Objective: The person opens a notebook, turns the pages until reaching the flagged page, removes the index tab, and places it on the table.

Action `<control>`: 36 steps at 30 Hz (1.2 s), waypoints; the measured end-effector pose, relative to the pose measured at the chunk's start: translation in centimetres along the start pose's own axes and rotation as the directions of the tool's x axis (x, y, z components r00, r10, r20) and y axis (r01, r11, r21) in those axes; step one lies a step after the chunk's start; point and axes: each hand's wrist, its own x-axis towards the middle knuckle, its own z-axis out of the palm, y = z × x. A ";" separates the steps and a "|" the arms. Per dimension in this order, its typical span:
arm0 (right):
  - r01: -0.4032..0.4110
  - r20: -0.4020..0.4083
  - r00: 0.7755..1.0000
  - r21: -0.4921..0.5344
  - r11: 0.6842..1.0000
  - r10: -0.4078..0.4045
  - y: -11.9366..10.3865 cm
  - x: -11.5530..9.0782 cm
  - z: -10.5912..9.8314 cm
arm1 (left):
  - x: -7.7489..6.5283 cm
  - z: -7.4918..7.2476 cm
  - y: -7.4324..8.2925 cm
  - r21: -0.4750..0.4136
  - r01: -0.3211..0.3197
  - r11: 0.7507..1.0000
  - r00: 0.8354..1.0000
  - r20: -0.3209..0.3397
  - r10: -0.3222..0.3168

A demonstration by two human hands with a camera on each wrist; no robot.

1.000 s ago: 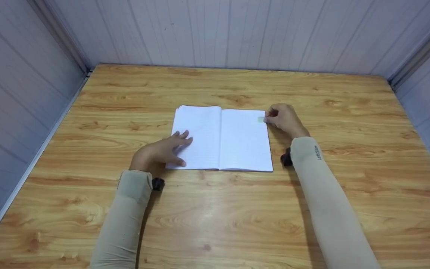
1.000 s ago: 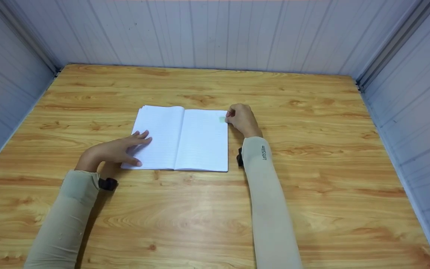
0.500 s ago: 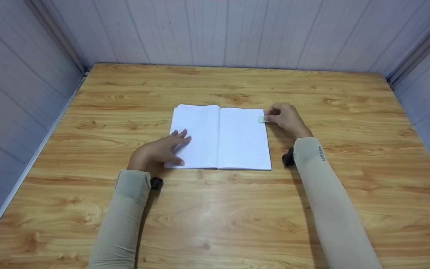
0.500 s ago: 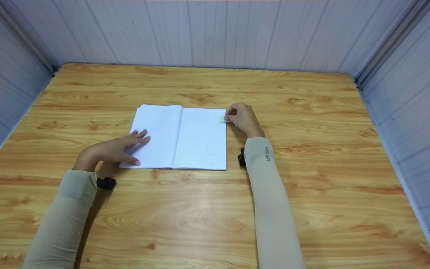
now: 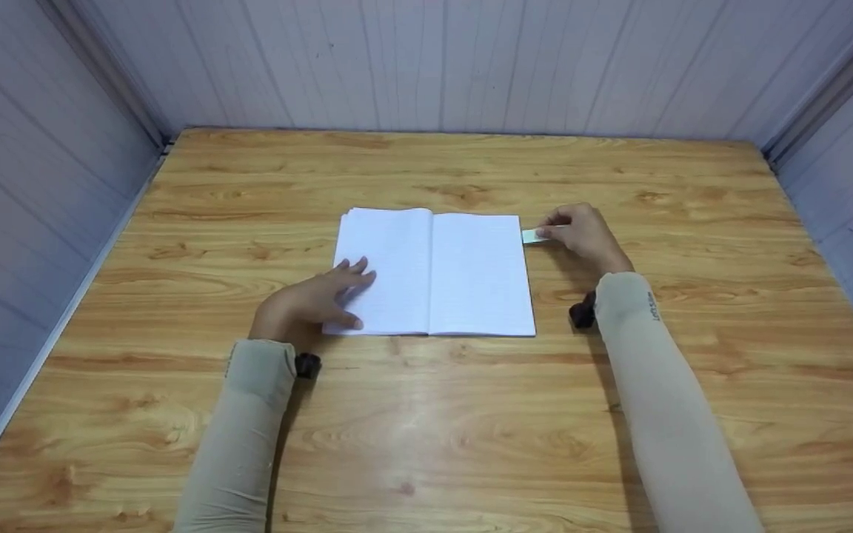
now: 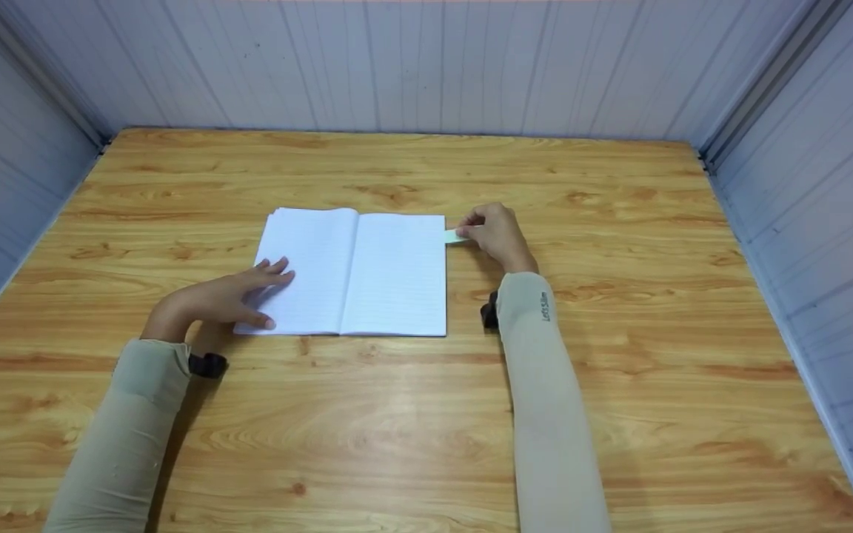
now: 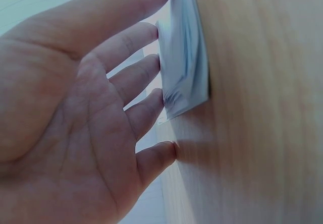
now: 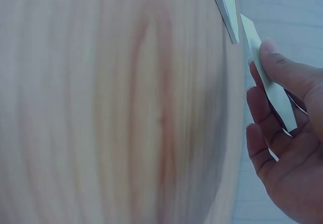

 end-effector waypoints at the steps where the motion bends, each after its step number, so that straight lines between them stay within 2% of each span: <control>1: 0.000 -0.001 1.000 0.001 1.000 0.000 0.1 0.0 -0.1 | 0.0 0.0 0.0 0.010 -0.007 1.000 1.000 0.002 0.007; 9: -0.011 0.010 1.000 0.024 1.000 0.011 1.0 -0.3 -0.5 | 0.1 -0.2 -0.4 0.085 -0.088 0.992 0.996 0.011 0.088; 14: -0.052 0.020 0.999 0.048 0.998 0.051 1.4 -0.3 -0.9 | -0.1 -0.3 -0.2 0.080 -0.082 0.993 0.997 0.011 0.082; 24: -0.071 0.045 0.997 0.032 0.997 0.070 2.0 -0.3 -1.3 | 0.0 -0.1 -0.1 0.051 -0.039 0.998 0.999 0.003 0.039; 36: -0.106 0.093 0.990 -0.005 0.994 0.106 1.7 -0.4 -1.5 | -0.1 -0.1 -0.2 0.016 -0.040 0.999 0.999 0.002 0.040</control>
